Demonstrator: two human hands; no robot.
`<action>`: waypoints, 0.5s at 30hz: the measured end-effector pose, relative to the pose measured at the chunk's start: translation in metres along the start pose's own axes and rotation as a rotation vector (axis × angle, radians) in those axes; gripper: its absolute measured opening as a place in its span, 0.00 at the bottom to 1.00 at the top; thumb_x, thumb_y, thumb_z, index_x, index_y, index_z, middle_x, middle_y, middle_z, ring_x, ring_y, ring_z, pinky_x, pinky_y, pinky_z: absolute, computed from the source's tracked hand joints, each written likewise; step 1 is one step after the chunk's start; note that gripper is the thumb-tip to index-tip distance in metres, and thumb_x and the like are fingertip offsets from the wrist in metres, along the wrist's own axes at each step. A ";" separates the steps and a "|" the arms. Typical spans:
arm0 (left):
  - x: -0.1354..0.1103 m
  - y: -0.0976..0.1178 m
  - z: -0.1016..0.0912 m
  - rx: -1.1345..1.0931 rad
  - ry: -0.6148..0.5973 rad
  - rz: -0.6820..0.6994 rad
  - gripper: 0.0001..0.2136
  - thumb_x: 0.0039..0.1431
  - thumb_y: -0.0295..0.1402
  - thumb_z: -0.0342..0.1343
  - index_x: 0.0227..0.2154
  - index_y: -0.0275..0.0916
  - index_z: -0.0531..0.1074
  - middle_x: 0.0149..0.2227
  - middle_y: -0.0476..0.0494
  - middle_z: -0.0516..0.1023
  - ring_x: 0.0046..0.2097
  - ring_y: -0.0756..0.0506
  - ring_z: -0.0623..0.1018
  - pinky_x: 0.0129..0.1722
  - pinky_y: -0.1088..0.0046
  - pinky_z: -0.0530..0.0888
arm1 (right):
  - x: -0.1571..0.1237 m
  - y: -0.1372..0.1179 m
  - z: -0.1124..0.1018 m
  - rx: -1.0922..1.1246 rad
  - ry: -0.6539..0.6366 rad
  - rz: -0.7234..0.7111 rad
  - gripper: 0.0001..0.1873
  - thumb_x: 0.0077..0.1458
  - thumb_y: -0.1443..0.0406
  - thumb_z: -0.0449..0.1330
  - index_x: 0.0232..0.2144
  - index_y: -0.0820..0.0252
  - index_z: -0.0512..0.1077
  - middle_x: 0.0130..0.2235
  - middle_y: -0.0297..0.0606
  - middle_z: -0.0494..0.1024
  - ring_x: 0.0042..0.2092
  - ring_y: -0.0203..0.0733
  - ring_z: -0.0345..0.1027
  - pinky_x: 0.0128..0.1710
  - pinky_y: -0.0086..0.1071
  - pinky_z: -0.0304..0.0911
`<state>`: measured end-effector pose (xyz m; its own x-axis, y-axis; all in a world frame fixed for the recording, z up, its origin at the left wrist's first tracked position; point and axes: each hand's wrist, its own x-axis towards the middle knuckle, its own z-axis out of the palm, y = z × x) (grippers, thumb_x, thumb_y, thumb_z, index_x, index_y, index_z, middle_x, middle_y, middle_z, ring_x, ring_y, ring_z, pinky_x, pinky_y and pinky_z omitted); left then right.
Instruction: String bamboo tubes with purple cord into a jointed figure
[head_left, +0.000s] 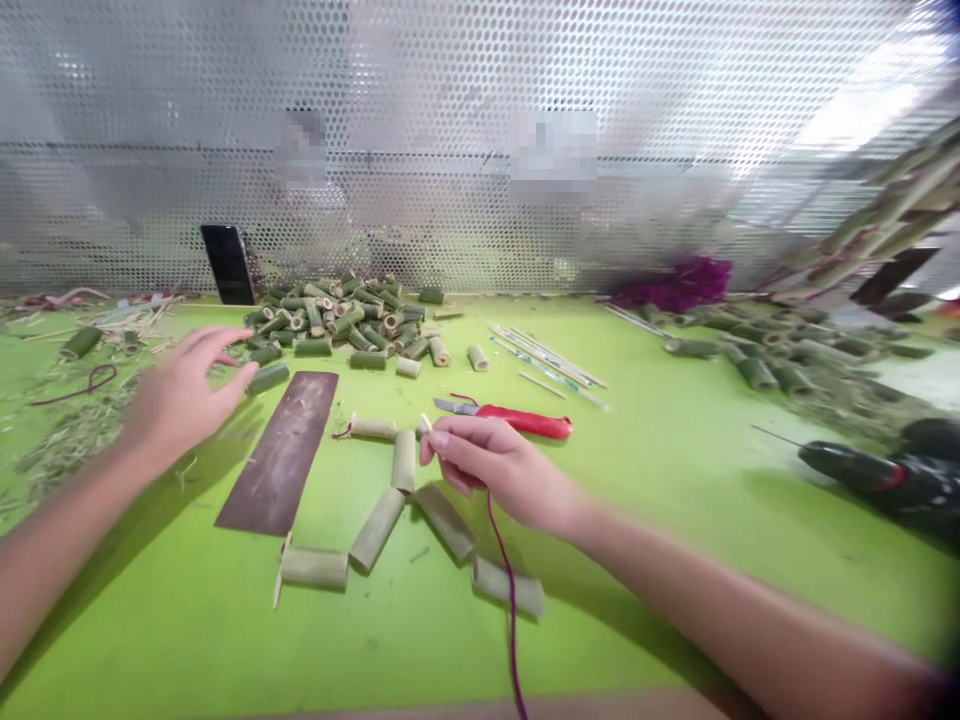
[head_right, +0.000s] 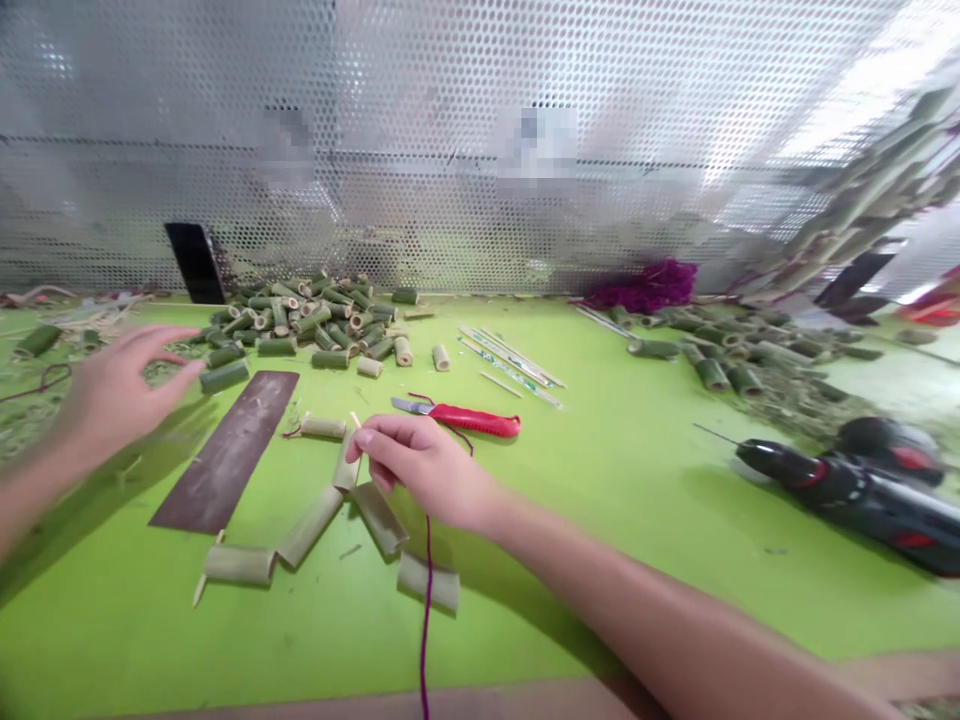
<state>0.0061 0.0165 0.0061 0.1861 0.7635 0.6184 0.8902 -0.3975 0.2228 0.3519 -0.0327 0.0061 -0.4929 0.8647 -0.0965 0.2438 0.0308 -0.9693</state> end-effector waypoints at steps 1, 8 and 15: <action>-0.001 0.015 -0.001 -0.031 -0.025 0.026 0.13 0.68 0.42 0.56 0.48 0.42 0.77 0.46 0.42 0.82 0.26 0.50 0.77 0.13 0.78 0.64 | 0.000 0.000 0.000 0.001 0.002 0.009 0.23 0.64 0.48 0.58 0.36 0.62 0.76 0.22 0.27 0.62 0.24 0.32 0.53 0.26 0.30 0.47; -0.009 0.132 -0.003 -0.289 -0.215 0.342 0.21 0.62 0.47 0.62 0.51 0.39 0.75 0.42 0.43 0.86 0.35 0.44 0.83 0.34 0.66 0.81 | 0.000 0.000 0.008 0.063 -0.044 0.018 0.22 0.61 0.49 0.59 0.37 0.63 0.77 0.22 0.26 0.61 0.24 0.32 0.52 0.26 0.30 0.47; -0.012 0.139 0.011 -0.299 -0.176 0.436 0.17 0.68 0.44 0.57 0.50 0.37 0.77 0.45 0.39 0.85 0.39 0.42 0.84 0.40 0.64 0.82 | -0.004 -0.004 0.011 0.006 -0.004 -0.034 0.22 0.64 0.49 0.55 0.28 0.59 0.66 0.24 0.27 0.61 0.25 0.32 0.53 0.27 0.30 0.52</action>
<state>0.1322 -0.0425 0.0216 0.6001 0.5594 0.5717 0.5631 -0.8031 0.1948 0.3439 -0.0419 0.0083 -0.5041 0.8613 -0.0641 0.2214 0.0572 -0.9735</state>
